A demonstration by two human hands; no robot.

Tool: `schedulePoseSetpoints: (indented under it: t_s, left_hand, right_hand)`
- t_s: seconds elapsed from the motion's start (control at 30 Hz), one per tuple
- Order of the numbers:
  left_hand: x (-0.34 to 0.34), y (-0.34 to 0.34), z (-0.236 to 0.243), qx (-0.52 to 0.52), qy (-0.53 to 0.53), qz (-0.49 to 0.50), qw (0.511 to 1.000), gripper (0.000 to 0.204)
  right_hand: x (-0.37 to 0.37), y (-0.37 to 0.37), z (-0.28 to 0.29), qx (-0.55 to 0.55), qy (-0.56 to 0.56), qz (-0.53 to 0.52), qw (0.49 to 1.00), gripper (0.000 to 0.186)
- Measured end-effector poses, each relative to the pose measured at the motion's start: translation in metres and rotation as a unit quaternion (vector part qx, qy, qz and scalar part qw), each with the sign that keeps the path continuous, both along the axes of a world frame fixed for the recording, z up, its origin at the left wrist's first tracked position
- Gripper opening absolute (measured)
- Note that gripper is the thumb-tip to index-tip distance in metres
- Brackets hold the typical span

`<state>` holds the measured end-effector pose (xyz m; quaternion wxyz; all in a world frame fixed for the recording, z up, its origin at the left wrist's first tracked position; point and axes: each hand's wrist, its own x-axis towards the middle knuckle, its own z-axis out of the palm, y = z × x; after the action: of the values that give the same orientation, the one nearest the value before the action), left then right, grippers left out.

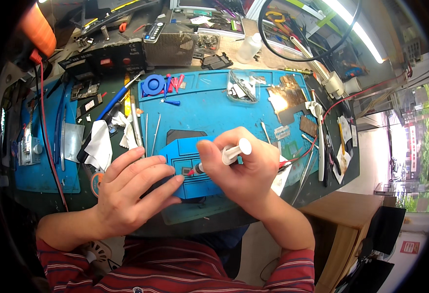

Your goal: The person handles a black rectangular object, then moves to a workbench to clean a small component with a toothbrush, applies flux with a syringe, and uses a hot air gun and tweezers to reflow solder on the component. The person also looks through a microscope during the process.

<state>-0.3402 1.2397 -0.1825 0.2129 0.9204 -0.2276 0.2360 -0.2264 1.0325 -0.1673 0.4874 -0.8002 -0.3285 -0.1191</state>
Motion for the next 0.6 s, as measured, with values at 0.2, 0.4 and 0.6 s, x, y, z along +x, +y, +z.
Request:
schedulePoseSetpoints:
  t_s: [0.2,0.4,0.6]
  left_hand:
    - [0.0010,-0.0004,0.0011,0.000,0.001,-0.001,1.000,0.034]
    - [0.0012,-0.0005,0.0011,-0.002,0.003,-0.002,1.000,0.034]
    - [0.0015,-0.0005,0.0028,-0.004,0.003,-0.006,1.000,0.035]
  right_hand:
    - [0.0027,-0.0008,-0.0009,0.027,0.032,0.007,0.999,0.020]
    - [0.0033,-0.0009,0.0002,0.028,0.045,0.015,0.998,0.020]
    - [0.0053,-0.0019,0.0010,0.032,0.024,0.008,0.999,0.019]
